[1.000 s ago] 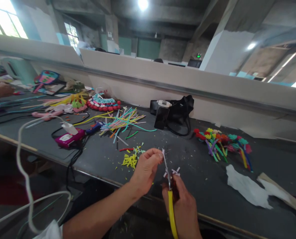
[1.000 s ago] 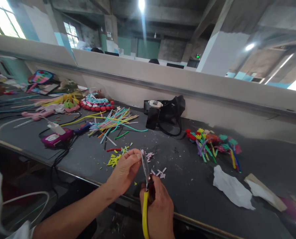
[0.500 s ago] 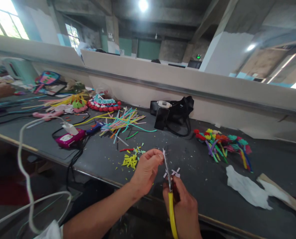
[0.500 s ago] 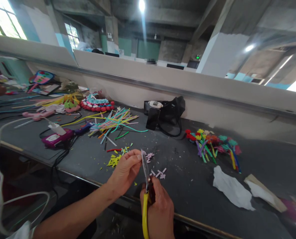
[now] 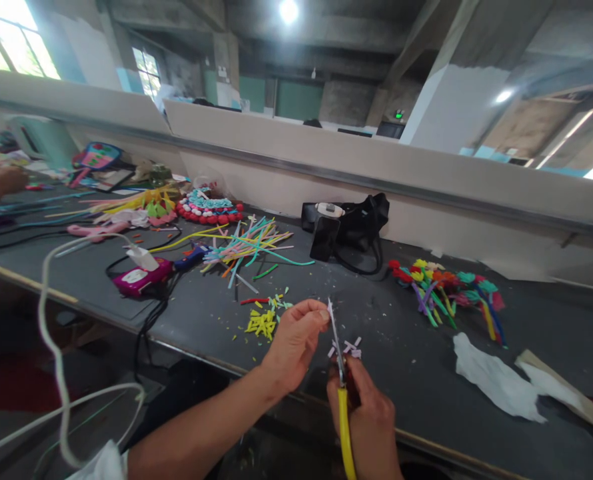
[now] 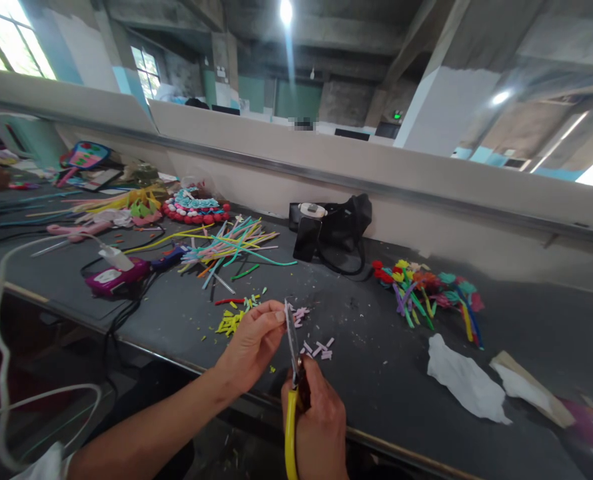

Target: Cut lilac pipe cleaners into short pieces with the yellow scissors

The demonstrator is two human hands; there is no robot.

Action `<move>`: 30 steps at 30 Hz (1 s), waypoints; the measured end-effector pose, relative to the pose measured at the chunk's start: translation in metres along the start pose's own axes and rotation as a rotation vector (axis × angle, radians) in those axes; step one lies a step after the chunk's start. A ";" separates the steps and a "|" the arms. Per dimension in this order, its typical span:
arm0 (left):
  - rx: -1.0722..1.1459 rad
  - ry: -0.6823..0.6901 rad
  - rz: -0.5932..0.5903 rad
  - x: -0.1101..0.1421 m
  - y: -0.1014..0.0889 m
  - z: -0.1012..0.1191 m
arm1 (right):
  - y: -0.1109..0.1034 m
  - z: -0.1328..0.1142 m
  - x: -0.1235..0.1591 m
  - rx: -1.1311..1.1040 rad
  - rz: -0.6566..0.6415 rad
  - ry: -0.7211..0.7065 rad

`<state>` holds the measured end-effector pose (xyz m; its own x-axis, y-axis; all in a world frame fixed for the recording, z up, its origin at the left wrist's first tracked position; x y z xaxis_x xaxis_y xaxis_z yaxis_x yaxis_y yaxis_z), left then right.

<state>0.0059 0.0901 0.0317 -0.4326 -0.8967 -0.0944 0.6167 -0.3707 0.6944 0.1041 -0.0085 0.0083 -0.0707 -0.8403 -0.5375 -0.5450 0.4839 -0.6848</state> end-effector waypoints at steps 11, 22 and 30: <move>0.020 -0.009 -0.019 -0.001 0.000 -0.001 | -0.005 -0.006 -0.008 -0.042 -0.067 0.072; 0.048 -0.019 -0.031 -0.002 0.001 -0.003 | -0.003 -0.005 -0.004 -0.070 -0.043 0.043; 0.030 -0.010 -0.025 -0.001 -0.001 -0.005 | -0.003 -0.007 -0.007 -0.077 -0.048 0.005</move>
<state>0.0088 0.0905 0.0277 -0.4542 -0.8847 -0.1049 0.5857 -0.3853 0.7131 0.1009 -0.0058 0.0177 -0.0475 -0.8633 -0.5025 -0.6103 0.4234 -0.6696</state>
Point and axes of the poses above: each hand's wrist, its own x-axis away from the middle knuckle, its own y-axis out of the palm, z = x × y, the point moved 7 cm from there along -x, towards the middle knuckle, and after that the axes turned 8 degrees about -z, right-handed, at the moved point
